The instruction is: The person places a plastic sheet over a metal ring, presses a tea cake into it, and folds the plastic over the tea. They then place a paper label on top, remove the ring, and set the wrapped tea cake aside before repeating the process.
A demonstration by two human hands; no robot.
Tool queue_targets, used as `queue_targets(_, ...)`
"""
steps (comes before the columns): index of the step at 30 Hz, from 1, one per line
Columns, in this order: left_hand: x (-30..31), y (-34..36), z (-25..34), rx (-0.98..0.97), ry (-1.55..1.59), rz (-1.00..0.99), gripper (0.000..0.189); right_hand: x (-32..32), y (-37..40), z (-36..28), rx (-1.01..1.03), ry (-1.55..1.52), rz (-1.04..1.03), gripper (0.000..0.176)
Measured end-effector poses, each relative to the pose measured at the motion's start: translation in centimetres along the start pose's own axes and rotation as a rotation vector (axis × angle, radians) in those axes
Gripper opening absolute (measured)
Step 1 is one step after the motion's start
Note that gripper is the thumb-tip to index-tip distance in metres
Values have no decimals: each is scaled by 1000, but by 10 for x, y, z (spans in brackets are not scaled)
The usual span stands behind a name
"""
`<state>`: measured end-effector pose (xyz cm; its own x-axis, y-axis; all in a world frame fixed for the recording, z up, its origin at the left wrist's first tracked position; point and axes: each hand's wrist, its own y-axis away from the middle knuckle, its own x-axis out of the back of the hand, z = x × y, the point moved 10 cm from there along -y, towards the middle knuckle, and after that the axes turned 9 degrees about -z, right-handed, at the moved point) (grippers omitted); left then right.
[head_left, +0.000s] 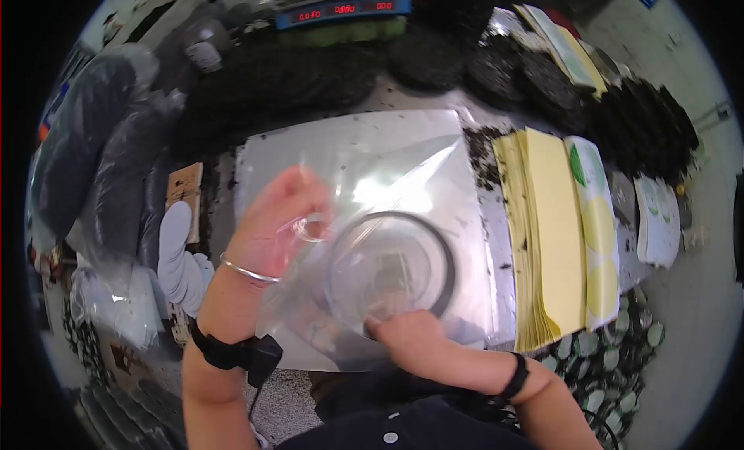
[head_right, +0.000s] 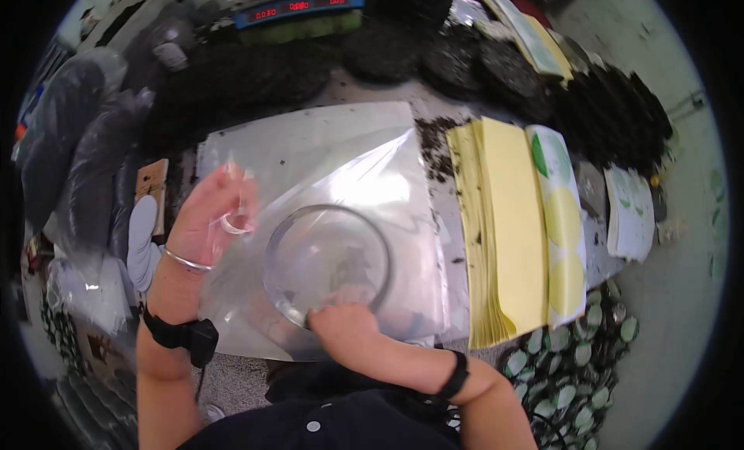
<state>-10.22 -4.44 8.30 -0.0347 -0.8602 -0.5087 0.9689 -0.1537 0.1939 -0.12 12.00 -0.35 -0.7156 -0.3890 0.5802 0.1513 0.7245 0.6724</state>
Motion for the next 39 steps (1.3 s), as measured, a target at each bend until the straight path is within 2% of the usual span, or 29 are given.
queue_targets(1, -36, -7, 16, 20, -218, -52, 11, 5, -27, -14, 35, 81, 28, 37)
queue_targets(3, -97, -9, -20, 107, -160, -294, 11, 35, -33, -41, 59, 306, 706, 46)
queue_targets(4, -116, -8, -53, 84, -196, -366, 12, 34, -24, -51, 84, 337, 831, 50)
queue_targets(5, -122, -6, -97, 89, -252, -371, 14, 19, -20, -60, 146, 363, 774, 55)
queue_targets(6, -118, -3, -150, 144, -282, -342, 14, -17, -23, -68, 223, 345, 343, 57)
queue_targets(7, -107, -1, -196, 50, -502, -296, 14, -81, -13, -66, 276, 332, -89, 60)
queue_targets(9, -78, 9, -248, -171, -720, -234, 13, -157, -16, -46, 560, -218, -197, 49)
queue_targets(10, -74, 15, -239, -178, -728, -226, 13, -110, -3, -46, 522, -125, -186, 39)
queue_targets(11, -72, 29, -230, -135, -505, -250, 19, -54, 18, -51, 481, -35, -179, 29)
queue_targets(13, -62, 81, -194, -217, -665, -193, 34, 33, 61, -1, 390, -724, 533, 16)
queue_targets(14, -49, 119, -164, -332, -1071, -104, 44, 40, 76, 11, 340, -421, 752, 19)
queue_targets(15, -27, 151, -123, -395, -1217, 142, 45, 37, 88, 16, 300, -113, 965, 24)
queue_targets(16, -9, 186, -89, -449, -1363, 409, 46, 17, 86, 25, 349, -115, 949, 24)
queue_targets(17, 10, 210, -96, -428, -1386, 464, 46, -14, 76, 30, 319, 10, 835, 26)
queue_targets(19, 61, 228, -152, -25, -1503, 382, 37, -21, 63, 28, 342, 149, 730, 30)
queue_targets(20, 60, 236, -132, -75, -1485, 364, 31, -4, 68, 32, 341, -71, 612, 39)
queue_targets(21, 80, 239, -101, -135, -1485, 501, 32, 2, 66, 41, 313, -293, 478, 48)
queue_targets(22, 101, 239, -68, -191, -1472, 615, 32, 27, 65, 58, 239, -241, 552, 39)
queue_targets(23, 132, 241, -27, -219, -1485, 834, 27, 60, 61, 79, 155, -191, 627, 31)
queue_targets(25, 202, 235, 35, -309, -1623, 1217, 18, 164, 59, 82, 154, -111, 942, 22)
queue_targets(26, 240, 231, 51, -248, -1656, 1365, 23, 207, 43, 89, 20, -276, 939, 20)
queue_targets(28, 331, 219, 47, 34, -1801, 1389, 33, 279, 8, 69, 108, -236, 970, 21)
queue_targets(29, 377, 215, 29, 238, -1801, 1293, 31, 307, -12, 52, 173, -197, 972, 21)
queue_targets(32, 404, 197, 21, 264, -1944, 1218, 13, 368, -96, 12, 208, 10, 806, 27)
queue_targets(34, 390, 199, 31, 65, -1826, 1146, 12, 397, -165, 5, 210, 95, 733, 33)
queue_targets(35, 386, 195, 40, 63, -1813, 1141, 12, 407, -201, 5, 232, 145, 710, 37)
queue_targets(37, 411, 212, 28, 282, -1328, 1214, 12, 428, -240, -15, 352, 340, 927, 59)
queue_targets(38, 411, 210, 25, 303, -1317, 1217, 12, 432, -264, -15, 358, 335, 908, 59)
queue_targets(39, 398, 207, 38, 176, -1413, 1267, 14, 433, -283, -20, 346, 427, 935, 70)
